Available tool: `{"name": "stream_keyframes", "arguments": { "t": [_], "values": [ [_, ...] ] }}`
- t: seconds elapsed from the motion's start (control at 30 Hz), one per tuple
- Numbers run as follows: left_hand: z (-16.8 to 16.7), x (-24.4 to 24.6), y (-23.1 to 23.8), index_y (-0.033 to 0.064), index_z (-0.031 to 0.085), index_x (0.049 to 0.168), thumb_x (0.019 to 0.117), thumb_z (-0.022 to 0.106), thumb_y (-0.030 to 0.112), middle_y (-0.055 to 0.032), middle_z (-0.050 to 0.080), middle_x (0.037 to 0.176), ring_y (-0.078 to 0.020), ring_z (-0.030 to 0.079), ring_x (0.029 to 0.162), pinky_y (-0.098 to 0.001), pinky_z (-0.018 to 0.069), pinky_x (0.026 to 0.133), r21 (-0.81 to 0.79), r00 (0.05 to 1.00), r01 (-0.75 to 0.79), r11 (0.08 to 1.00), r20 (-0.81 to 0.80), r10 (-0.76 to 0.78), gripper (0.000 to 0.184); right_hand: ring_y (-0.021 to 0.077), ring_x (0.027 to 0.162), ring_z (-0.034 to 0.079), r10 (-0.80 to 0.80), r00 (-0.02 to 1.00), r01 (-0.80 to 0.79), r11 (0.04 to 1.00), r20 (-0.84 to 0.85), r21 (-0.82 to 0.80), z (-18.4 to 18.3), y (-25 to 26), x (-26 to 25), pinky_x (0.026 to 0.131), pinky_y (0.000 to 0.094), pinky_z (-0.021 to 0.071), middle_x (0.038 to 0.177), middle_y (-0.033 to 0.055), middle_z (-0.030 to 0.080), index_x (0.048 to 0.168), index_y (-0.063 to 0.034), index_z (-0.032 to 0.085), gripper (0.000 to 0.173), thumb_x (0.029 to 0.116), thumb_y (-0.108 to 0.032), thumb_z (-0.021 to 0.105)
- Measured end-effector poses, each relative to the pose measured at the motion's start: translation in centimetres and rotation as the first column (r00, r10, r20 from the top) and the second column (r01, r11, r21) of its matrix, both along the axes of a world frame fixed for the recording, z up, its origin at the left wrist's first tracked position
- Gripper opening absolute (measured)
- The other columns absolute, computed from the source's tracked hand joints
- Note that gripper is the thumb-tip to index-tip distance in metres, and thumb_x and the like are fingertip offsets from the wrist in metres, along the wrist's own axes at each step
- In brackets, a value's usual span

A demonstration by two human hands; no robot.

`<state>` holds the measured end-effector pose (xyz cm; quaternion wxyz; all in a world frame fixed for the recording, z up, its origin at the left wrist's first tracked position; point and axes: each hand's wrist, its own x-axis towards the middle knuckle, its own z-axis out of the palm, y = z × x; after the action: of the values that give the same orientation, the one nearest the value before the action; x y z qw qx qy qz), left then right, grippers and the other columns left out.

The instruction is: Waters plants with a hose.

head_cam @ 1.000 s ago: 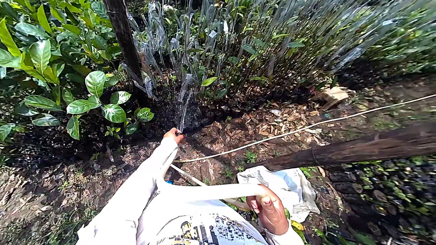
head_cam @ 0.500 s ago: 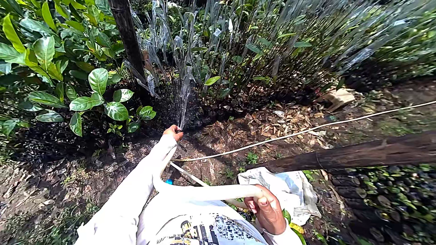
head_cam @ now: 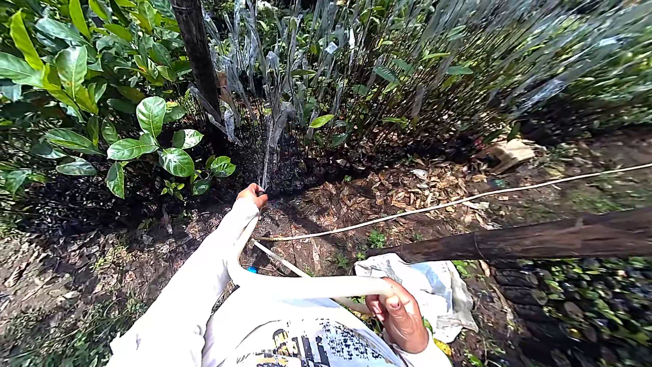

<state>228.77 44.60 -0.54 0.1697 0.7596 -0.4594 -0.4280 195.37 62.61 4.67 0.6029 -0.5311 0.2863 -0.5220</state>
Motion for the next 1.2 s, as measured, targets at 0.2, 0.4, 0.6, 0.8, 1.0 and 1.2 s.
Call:
{"name": "stream_keyframes", "arguments": {
  "t": [0.2,0.4,0.6,0.8,1.0,1.2],
  "values": [
    [-0.8,0.0,0.1,0.0034,0.062,0.126,0.0978,0.068,0.023,-0.0187,0.07,0.108,-0.0303,0.069,0.096,-0.051,0.0538,0.091,-0.002,0.999,0.022,1.0,-0.036,-0.022,0.035,-0.01,0.062,0.054,0.007,1.0,-0.007,1.0,0.002,-0.007,-0.1,0.0,0.1,0.057,0.0072,0.0437,0.075,-0.0157,0.064,0.101,-0.0233,0.071,0.029,0.1005,-0.049,0.057],
    [0.2,-3.3,1.0,-0.0008,0.06,0.125,0.0995,0.066,0.016,-0.0177,0.068,0.105,-0.0238,0.067,0.091,-0.0432,0.0539,0.088,0.03,0.976,0.128,0.991,-0.181,-0.121,0.031,-0.0094,0.063,0.055,0.013,1.0,-0.013,1.0,0.024,-0.016,0.4,0.1,0.0,0.058,0.0078,0.0444,0.075,-0.015,0.064,0.104,-0.0231,0.072,0.031,0.1004,-0.05,0.057],
    [-0.5,-4.2,2.9,-0.0007,0.058,0.128,0.1,0.065,0.016,-0.0151,0.068,0.104,-0.0191,0.065,0.086,-0.0387,0.0529,0.085,0.117,0.958,0.2,0.973,-0.231,-0.169,0.033,-0.0089,0.063,0.055,0.012,0.999,-0.012,1.0,0.043,-0.009,0.3,0.3,-0.1,0.058,0.0081,0.0447,0.076,-0.0144,0.066,0.103,-0.0227,0.072,0.029,0.1008,-0.047,0.057],
    [-2.0,-1.4,6.2,-0.0005,0.058,0.128,0.1003,0.064,0.017,-0.0163,0.067,0.107,-0.021,0.064,0.087,-0.041,0.0531,0.084,0.213,0.974,0.139,0.967,-0.207,-0.095,0.033,-0.0091,0.062,0.055,0.057,0.998,-0.058,0.998,0.013,0.04,-0.1,0.3,0.8,0.057,0.008,0.0442,0.074,-0.015,0.064,0.101,-0.0234,0.072,0.029,0.1005,-0.049,0.057],
    [-3.8,5.6,13.0,-0.0036,0.05,0.138,0.0984,0.066,0.01,-0.0212,0.064,0.118,-0.0208,0.064,0.093,-0.0383,0.0533,0.087,0.193,0.941,-0.071,0.979,-0.313,0.13,0.045,-0.0105,0.061,0.054,0.185,0.982,-0.181,0.978,-0.034,0.099,-0.5,-0.1,2.4,0.057,0.0075,0.044,0.075,-0.0169,0.064,0.102,-0.0253,0.072,0.029,0.1002,-0.05,0.056],
    [-3.4,10.5,18.6,-0.0029,0.06,0.126,0.0988,0.066,0.014,-0.0174,0.068,0.104,-0.0191,0.066,0.084,-0.038,0.0545,0.082,0.143,0.864,-0.47,0.871,-0.129,0.487,0.032,-0.0127,0.071,0.059,0.354,0.93,-0.348,0.935,-0.1,0.07,0.0,-1.3,4.7,0.064,0.0066,0.0477,0.083,-0.0194,0.068,0.109,-0.028,0.072,0.027,0.1014,-0.048,0.056]
  ]
}}
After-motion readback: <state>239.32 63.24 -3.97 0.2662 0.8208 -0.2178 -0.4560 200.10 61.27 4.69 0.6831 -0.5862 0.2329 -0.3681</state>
